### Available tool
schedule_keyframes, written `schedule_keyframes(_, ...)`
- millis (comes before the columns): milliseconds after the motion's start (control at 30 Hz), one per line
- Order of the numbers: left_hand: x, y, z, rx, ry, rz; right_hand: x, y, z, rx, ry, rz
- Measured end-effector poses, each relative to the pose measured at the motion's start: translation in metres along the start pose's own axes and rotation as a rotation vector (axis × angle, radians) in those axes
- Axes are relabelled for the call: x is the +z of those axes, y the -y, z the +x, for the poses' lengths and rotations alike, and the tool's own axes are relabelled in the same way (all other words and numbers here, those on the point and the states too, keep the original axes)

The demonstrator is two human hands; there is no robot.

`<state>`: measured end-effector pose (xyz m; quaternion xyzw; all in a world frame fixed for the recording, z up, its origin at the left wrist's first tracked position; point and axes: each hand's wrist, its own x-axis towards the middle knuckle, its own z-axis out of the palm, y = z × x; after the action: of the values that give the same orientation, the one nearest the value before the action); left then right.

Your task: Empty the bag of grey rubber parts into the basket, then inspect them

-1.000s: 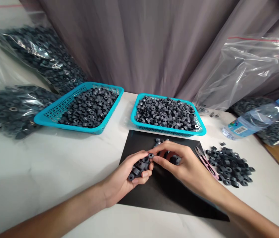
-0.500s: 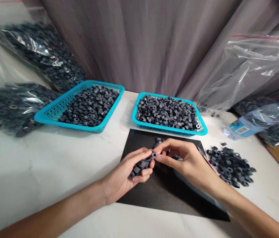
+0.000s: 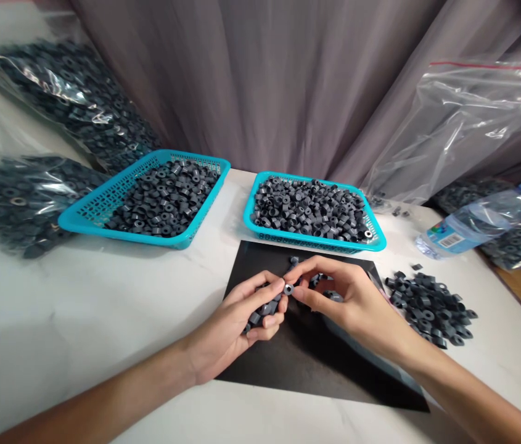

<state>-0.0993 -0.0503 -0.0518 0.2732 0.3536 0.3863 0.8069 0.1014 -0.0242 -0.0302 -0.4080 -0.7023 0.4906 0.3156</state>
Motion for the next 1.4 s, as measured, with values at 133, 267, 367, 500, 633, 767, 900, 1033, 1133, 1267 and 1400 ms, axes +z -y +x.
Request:
schedule_keyframes(133, 0.0, 0.002, -0.001, -0.007, -0.008, -0.003, -0.005, 0.003, -0.002, 0.011, 0.018, -0.011)
schedule_keyframes(267, 0.001, 0.002, -0.001, -0.009, -0.023, 0.011, -0.005, 0.004, -0.002, 0.006, 0.054, 0.01)
schedule_keyframes(367, 0.002, 0.002, -0.001, -0.005, -0.029, 0.025, -0.002, 0.002, 0.0, 0.019, 0.057, 0.053)
schedule_keyframes(500, 0.003, 0.002, -0.001, -0.006, -0.026, 0.022, -0.001, -0.001, 0.0, 0.045, 0.04, 0.156)
schedule_keyframes(633, 0.004, 0.001, -0.001, -0.008, -0.022, 0.023, -0.004, 0.001, -0.001, 0.01, 0.051, 0.135)
schedule_keyframes(767, 0.004, 0.001, -0.002, -0.011, -0.016, 0.017, -0.003, 0.003, -0.001, -0.021, 0.041, 0.084)
schedule_keyframes(900, 0.004, 0.001, -0.003, -0.018, 0.002, 0.013, -0.001, 0.003, -0.002, -0.031, 0.025, 0.063)
schedule_keyframes(1033, 0.005, 0.0, -0.002, -0.015, 0.005, 0.012, -0.001, 0.004, -0.002, -0.051, 0.016, 0.044)
schedule_keyframes(1133, 0.004, 0.0, -0.002, -0.02, -0.005, 0.009, -0.003, 0.004, -0.002, -0.063, 0.013, 0.021)
schedule_keyframes(1267, 0.003, 0.0, -0.001, -0.035, -0.023, -0.058, -0.003, 0.006, -0.003, -0.097, 0.001, -0.041)
schedule_keyframes(1400, 0.002, 0.002, 0.001, -0.072, -0.079, -0.129, 0.004, 0.01, -0.004, -0.13, -0.02, -0.084)
